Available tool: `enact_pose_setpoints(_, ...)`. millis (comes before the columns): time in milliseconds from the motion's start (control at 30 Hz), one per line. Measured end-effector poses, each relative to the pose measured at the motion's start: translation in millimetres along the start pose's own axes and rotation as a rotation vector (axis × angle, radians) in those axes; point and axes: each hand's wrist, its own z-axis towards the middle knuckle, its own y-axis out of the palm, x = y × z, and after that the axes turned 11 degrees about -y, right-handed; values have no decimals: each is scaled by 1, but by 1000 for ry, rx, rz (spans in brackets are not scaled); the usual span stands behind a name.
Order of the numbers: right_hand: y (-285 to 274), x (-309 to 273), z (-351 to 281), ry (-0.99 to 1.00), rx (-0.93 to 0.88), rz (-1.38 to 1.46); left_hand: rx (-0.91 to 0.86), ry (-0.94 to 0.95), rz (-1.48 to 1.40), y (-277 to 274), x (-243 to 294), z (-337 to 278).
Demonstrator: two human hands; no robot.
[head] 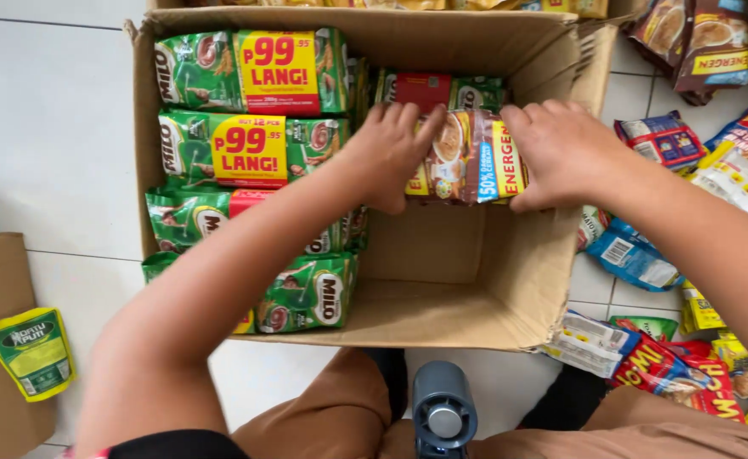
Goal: Sorting various food and drink sachets from a pile on the floor and packing them into cardboard boxes.
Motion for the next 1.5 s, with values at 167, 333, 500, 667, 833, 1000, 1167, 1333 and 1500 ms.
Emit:
enact_pose_setpoints(167,41,-3,40,102,-196,-2,-78,-57,51,61,0,24)
enact_pose_setpoints(333,93,1,86,197,-269,82,-193,-139,114,113,-9,49)
enact_pose_setpoints(500,204,19,107,289,-113,-32,-146,-207,279,175,-3,61)
enact_pose_setpoints(667,183,-16,104,290,-107,-8,-287,-203,413,157,11,50)
enact_pose_setpoints(833,209,-28,106,278,-18,-125,-205,-340,502,187,36,47)
enact_pose_setpoints(1000,224,-40,106,397,43,-535,-228,-353,678,191,67,41)
enact_pose_setpoints(1167,283,-36,105,458,149,-392,-440,-479,306,218,66,49)
enact_pose_setpoints(1333,292,-41,96,436,217,-258,-631,-132,452,149,57,51)
enact_pose_setpoints(1500,270,-31,88,345,183,192,-553,-101,488,206,44,67)
